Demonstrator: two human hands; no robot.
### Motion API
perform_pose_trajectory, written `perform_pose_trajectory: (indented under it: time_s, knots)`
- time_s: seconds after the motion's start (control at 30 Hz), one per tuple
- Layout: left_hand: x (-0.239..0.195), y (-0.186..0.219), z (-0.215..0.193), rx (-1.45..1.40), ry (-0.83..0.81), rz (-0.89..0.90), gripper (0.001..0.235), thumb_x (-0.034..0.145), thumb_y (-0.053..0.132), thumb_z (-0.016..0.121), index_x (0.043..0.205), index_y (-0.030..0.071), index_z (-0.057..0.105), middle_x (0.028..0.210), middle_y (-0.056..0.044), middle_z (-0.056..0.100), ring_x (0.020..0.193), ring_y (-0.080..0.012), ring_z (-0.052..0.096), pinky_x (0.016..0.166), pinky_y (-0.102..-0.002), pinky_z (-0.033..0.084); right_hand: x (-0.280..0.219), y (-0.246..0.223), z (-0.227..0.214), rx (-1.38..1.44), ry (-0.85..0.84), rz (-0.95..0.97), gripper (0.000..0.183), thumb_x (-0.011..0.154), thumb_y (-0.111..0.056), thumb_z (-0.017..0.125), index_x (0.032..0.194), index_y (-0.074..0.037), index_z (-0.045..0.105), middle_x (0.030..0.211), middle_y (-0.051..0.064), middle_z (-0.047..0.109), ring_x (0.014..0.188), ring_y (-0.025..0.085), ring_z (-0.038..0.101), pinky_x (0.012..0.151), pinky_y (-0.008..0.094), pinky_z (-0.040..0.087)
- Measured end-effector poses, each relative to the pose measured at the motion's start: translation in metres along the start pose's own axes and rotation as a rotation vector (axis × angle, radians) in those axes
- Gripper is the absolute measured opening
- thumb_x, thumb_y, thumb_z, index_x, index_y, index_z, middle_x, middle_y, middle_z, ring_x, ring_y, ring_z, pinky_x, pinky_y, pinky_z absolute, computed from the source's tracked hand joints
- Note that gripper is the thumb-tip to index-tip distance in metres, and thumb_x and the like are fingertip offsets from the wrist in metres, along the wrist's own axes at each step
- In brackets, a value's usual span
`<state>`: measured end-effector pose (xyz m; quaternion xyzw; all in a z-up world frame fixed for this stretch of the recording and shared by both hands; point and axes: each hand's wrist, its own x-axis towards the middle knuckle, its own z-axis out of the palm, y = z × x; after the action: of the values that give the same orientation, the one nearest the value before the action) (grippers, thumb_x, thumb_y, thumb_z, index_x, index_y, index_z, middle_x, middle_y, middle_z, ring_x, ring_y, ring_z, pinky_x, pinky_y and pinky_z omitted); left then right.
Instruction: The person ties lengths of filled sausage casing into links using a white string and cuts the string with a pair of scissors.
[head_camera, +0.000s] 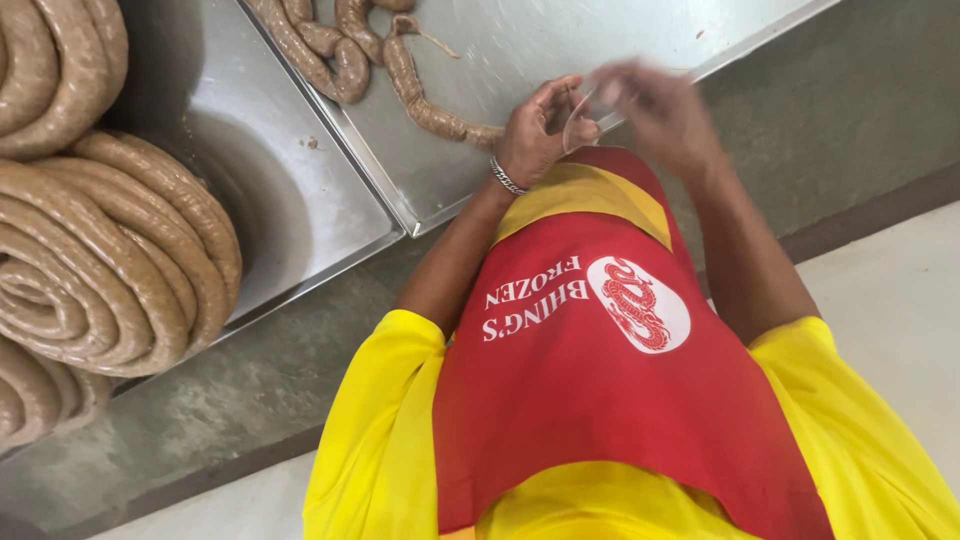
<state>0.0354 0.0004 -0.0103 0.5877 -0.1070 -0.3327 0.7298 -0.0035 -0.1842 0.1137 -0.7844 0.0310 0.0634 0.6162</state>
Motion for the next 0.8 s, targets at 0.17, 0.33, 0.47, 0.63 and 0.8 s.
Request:
perform_pose_trajectory:
  time_s: [0.17,0.33,0.47,0.63,0.8]
  knots:
    - [0.001,0.0,-0.007,0.044,0.056,0.067,0.041,0.107,0.017,0.068,0.142,-0.002,0.061,0.117,-0.011,0.075,0.107,-0.0131,0.069,0.101,-0.032,0.059,-0.002,0.017,-0.001,-0.203,-0.252,0.071,0.034,0.093,-0.026,0.08,0.114,0.0,0.076,0.091,0.006,0.074,0.079,0.01,0.066,0.072,0.03,0.056]
    - [-0.011,0.007,0.008,-0.117,-0.024,0.033,0.058,0.103,0.013,0.061,0.153,0.012,0.032,0.091,-0.006,0.076,0.088,-0.013,0.073,0.086,-0.03,0.061,0.033,0.051,-0.016,-0.255,-0.187,0.275,0.035,0.099,-0.035,0.073,0.112,-0.003,0.076,0.088,0.009,0.073,0.077,0.013,0.059,0.071,0.037,0.05]
    - [-0.013,0.007,0.002,-0.104,0.053,0.117,0.023,0.107,0.011,0.061,0.128,0.005,0.056,0.095,-0.005,0.076,0.092,-0.0128,0.073,0.088,-0.029,0.06,0.025,0.021,-0.035,-0.322,-0.354,0.462,0.041,0.102,-0.042,0.059,0.11,-0.004,0.072,0.089,0.012,0.072,0.078,0.016,0.062,0.072,0.039,0.051]
    - [-0.007,-0.006,0.009,-0.297,0.188,0.085,0.016,0.107,0.011,0.06,0.109,-0.001,0.071,0.094,-0.004,0.071,0.085,-0.0107,0.068,0.083,-0.027,0.058,-0.028,-0.012,-0.139,-0.28,-0.611,0.151,0.037,0.085,-0.035,0.074,0.109,-0.006,0.077,0.086,0.013,0.073,0.074,0.021,0.068,0.066,0.043,0.055]
    - [0.012,-0.019,0.023,-0.583,0.109,0.075,0.016,0.111,0.012,0.062,0.108,-0.002,0.07,0.089,-0.002,0.065,0.08,-0.0084,0.06,0.077,-0.027,0.053,-0.05,0.108,-0.183,-0.527,0.056,0.607,0.026,0.105,-0.028,0.08,0.102,-0.003,0.074,0.08,0.006,0.064,0.066,0.017,0.05,0.058,0.036,0.04]
